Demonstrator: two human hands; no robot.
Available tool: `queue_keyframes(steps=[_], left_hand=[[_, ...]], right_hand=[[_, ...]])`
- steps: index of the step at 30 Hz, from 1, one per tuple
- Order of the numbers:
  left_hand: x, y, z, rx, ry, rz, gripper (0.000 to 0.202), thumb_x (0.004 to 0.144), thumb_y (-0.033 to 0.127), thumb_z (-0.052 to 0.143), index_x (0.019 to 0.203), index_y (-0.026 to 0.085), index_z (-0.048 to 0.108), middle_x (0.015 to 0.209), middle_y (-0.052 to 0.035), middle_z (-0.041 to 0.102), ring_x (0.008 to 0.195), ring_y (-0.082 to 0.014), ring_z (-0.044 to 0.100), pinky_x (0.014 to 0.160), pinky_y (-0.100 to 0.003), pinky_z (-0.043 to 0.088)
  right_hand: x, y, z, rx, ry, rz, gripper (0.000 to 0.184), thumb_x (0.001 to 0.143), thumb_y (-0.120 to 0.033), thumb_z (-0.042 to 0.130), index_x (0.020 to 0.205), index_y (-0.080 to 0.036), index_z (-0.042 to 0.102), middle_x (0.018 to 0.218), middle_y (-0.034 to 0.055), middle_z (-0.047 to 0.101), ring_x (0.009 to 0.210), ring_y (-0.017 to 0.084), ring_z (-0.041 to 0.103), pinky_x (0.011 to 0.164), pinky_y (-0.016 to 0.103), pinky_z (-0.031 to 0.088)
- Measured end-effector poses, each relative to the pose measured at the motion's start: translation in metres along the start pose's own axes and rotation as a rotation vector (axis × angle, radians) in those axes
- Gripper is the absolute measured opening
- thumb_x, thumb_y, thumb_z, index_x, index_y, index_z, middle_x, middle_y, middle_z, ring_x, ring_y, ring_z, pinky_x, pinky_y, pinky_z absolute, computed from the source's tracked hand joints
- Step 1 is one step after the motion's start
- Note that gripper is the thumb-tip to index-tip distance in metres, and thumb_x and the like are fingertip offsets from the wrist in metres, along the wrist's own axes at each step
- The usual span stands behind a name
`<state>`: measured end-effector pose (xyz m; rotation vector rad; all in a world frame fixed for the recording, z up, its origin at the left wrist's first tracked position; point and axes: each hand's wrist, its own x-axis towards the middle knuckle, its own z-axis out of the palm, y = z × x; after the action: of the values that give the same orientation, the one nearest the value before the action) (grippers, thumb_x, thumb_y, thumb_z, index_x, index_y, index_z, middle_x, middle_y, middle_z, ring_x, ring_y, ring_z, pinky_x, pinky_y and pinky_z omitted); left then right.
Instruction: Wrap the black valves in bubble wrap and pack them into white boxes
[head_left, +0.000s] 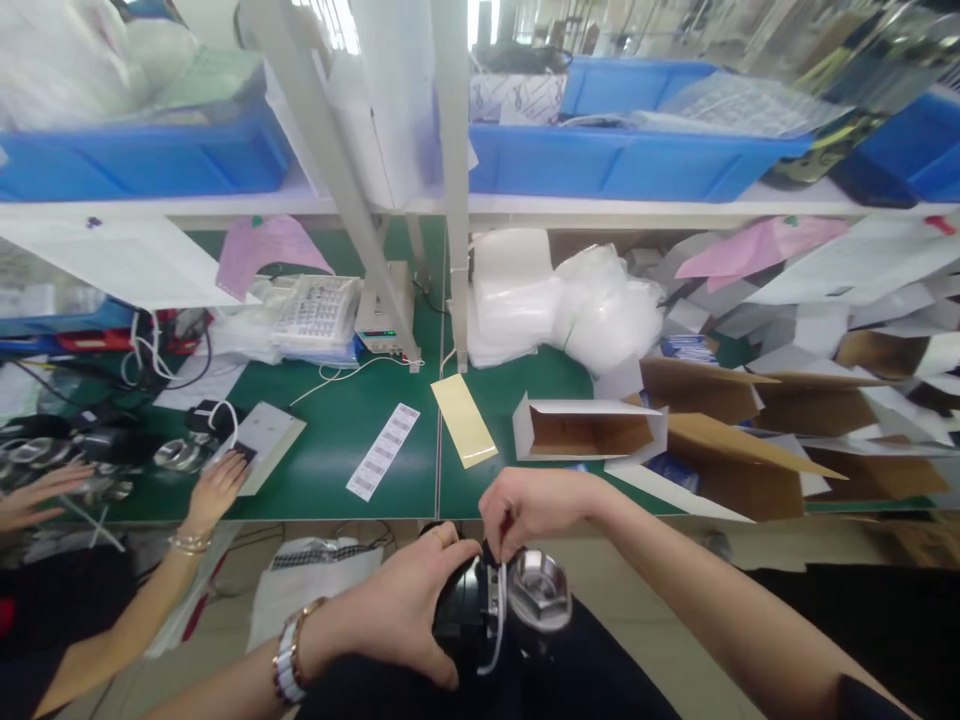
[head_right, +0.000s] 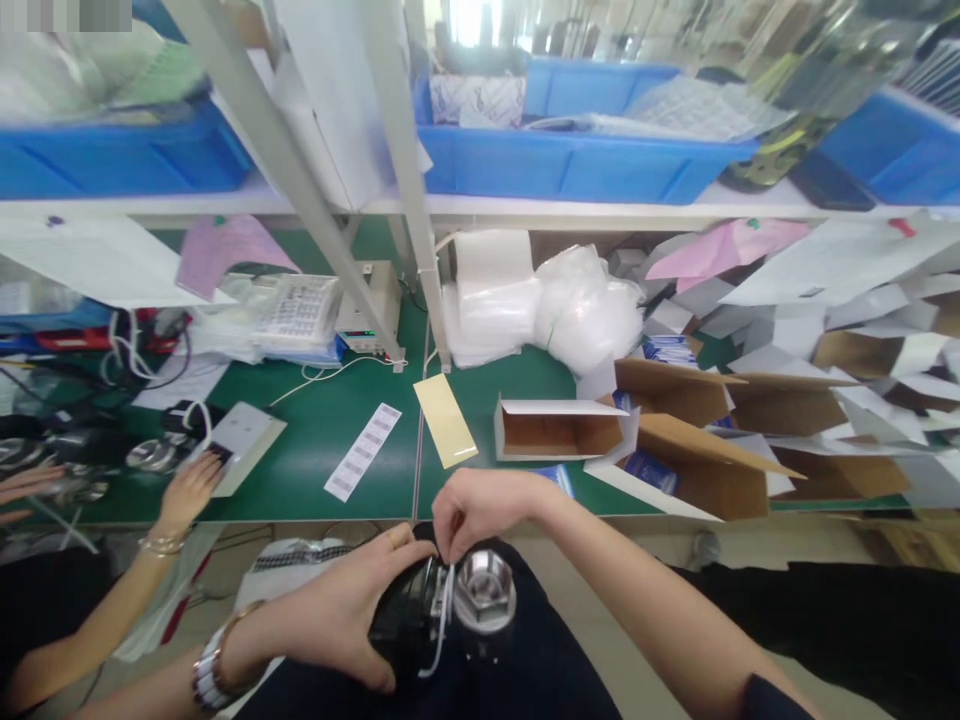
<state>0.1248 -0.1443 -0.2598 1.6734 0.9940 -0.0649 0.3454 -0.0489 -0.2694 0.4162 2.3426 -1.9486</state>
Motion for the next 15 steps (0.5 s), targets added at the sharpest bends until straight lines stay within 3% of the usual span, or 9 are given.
queue_keyframes(steps=[2,3,5,7,8,11,13,15], left_hand=[[-0.006,-0.016,-0.007,-0.036,-0.048,0.043,0.091,0.041,0.046,0.092,0.124,0.025,0.062,0.116,-0.0046,0.054,0.106,-0.0298,0.054,0.099,-0.043,0.05],[-0.01,-0.026,-0.01,-0.062,-0.06,0.052,0.092,0.04,0.047,0.092,0.124,0.025,0.062,0.116,-0.0045,0.055,0.106,-0.0298,0.054,0.099,-0.043,0.049],[-0.017,-0.046,-0.018,-0.13,-0.052,0.043,0.092,0.042,0.049,0.092,0.125,0.025,0.06,0.117,-0.0038,0.055,0.107,-0.0292,0.055,0.101,-0.043,0.049],[-0.021,-0.064,-0.029,-0.193,-0.044,0.006,0.092,0.045,0.05,0.09,0.128,0.026,0.058,0.12,-0.0035,0.055,0.11,-0.0292,0.055,0.103,-0.043,0.048],[-0.022,-0.072,-0.035,-0.207,-0.051,-0.013,0.094,0.045,0.05,0.09,0.13,0.026,0.058,0.121,-0.0039,0.056,0.112,-0.03,0.055,0.105,-0.044,0.047],[-0.014,-0.088,-0.056,-0.164,-0.106,-0.013,0.097,0.042,0.05,0.091,0.13,0.025,0.059,0.124,-0.0056,0.058,0.119,-0.0341,0.054,0.112,-0.048,0.042],[-0.001,-0.093,-0.069,-0.093,-0.146,0.02,0.093,0.041,0.052,0.091,0.125,0.025,0.063,0.118,-0.005,0.062,0.113,-0.0335,0.058,0.107,-0.047,0.047],[0.018,-0.094,-0.081,-0.03,-0.185,0.068,0.087,0.04,0.055,0.092,0.117,0.025,0.068,0.107,-0.0032,0.065,0.099,-0.0299,0.064,0.093,-0.041,0.054]], right_hand=[[0.012,0.03,0.014,0.372,-0.01,0.007,0.013,0.077,-0.03,0.079,0.079,-0.017,0.079,0.077,-0.0012,0.07,0.073,0.013,0.064,0.074,0.024,0.049],[0.016,0.042,0.027,0.504,0.05,0.03,0.021,0.075,-0.037,0.081,0.078,-0.017,0.079,0.078,-0.0005,0.071,0.074,0.014,0.064,0.075,0.026,0.05],[0.021,0.054,0.059,0.657,0.31,0.121,0.031,0.072,-0.047,0.082,0.073,-0.017,0.079,0.074,-0.0002,0.069,0.069,0.015,0.061,0.07,0.027,0.049],[0.024,0.052,0.087,0.743,0.613,0.205,0.035,0.075,-0.052,0.08,0.07,-0.018,0.078,0.071,0.0001,0.068,0.069,0.015,0.06,0.072,0.029,0.049],[0.025,0.047,0.097,0.832,0.694,0.232,0.037,0.079,-0.056,0.075,0.074,-0.019,0.078,0.073,0.0015,0.07,0.071,0.017,0.062,0.075,0.031,0.051],[0.03,0.024,0.105,1.025,0.734,0.218,0.047,0.083,-0.065,0.065,0.089,-0.02,0.08,0.086,0.0064,0.076,0.088,0.026,0.07,0.09,0.042,0.053],[0.034,0.013,0.102,0.992,0.761,0.195,0.05,0.072,-0.06,0.077,0.104,-0.021,0.078,0.101,0.0079,0.077,0.102,0.031,0.07,0.099,0.046,0.051],[0.037,0.01,0.103,0.889,0.884,0.259,0.061,0.06,-0.047,0.088,0.113,-0.021,0.075,0.109,0.008,0.077,0.107,0.035,0.069,0.101,0.048,0.05]])
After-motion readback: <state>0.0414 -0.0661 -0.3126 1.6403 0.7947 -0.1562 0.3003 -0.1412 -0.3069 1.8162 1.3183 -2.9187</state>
